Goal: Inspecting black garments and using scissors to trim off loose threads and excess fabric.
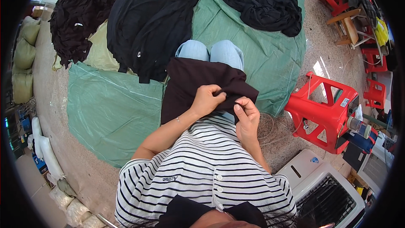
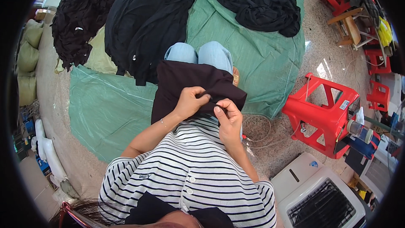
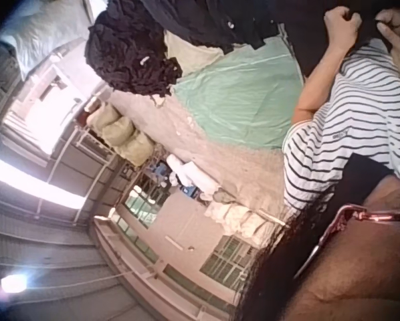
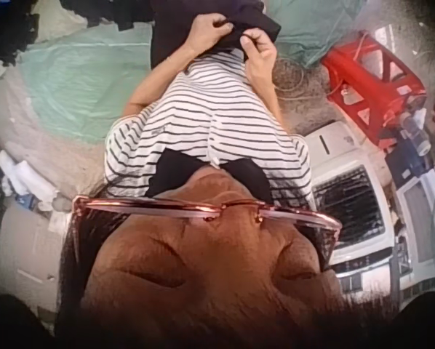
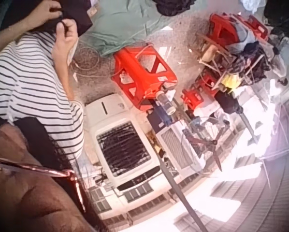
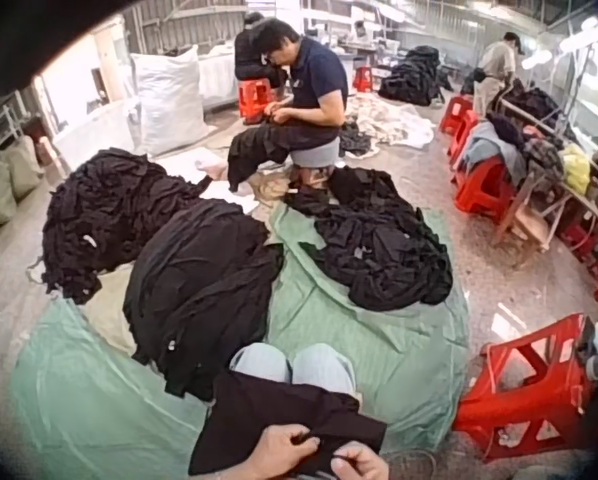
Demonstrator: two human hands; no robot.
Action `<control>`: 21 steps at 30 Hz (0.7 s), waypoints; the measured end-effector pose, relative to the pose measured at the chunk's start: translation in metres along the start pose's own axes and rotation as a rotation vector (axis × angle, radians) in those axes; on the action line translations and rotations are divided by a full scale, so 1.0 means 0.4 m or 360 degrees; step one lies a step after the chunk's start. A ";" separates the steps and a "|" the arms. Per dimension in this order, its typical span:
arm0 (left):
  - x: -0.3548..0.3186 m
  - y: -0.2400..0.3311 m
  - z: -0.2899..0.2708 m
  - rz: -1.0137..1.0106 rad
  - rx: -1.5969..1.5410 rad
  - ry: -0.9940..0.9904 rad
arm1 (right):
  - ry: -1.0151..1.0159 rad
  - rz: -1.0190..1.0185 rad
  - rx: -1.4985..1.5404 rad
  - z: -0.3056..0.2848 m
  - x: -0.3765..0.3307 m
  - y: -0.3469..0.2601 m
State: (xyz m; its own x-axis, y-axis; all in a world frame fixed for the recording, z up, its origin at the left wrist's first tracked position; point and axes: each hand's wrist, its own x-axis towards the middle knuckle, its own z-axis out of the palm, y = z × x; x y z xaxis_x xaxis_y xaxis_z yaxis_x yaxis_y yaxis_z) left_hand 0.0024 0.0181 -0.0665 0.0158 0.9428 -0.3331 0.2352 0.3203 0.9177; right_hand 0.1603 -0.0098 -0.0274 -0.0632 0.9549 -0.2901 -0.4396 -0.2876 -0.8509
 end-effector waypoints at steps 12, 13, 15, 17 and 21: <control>0.015 0.013 -0.064 -0.0248 -0.0640 -0.0470 | -0.0160 -0.0757 -0.1543 0.028 0.025 -0.017; 0.010 0.033 -0.070 -0.0181 -0.0516 -0.0490 | -0.0162 -0.0754 -0.1544 0.027 0.024 -0.015; 0.006 0.039 -0.074 -0.0117 -0.0394 -0.0510 | -0.0138 -0.0790 -0.1513 0.024 0.021 -0.011; 0.004 0.030 -0.077 -0.0047 -0.0327 -0.0597 | -0.0148 -0.0800 -0.1506 0.023 0.019 -0.004; -0.020 0.027 -0.073 0.0367 0.0172 -0.0436 | -0.0203 -0.0801 -0.1485 0.013 0.020 0.003</control>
State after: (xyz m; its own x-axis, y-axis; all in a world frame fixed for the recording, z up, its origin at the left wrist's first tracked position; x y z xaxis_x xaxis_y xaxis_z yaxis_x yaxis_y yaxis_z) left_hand -0.0236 0.0168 -0.0475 0.3362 0.9246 -0.1793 0.2964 0.0768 0.9520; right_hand 0.1547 -0.0023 -0.0286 -0.1825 0.9647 0.1901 0.4152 0.2509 -0.8744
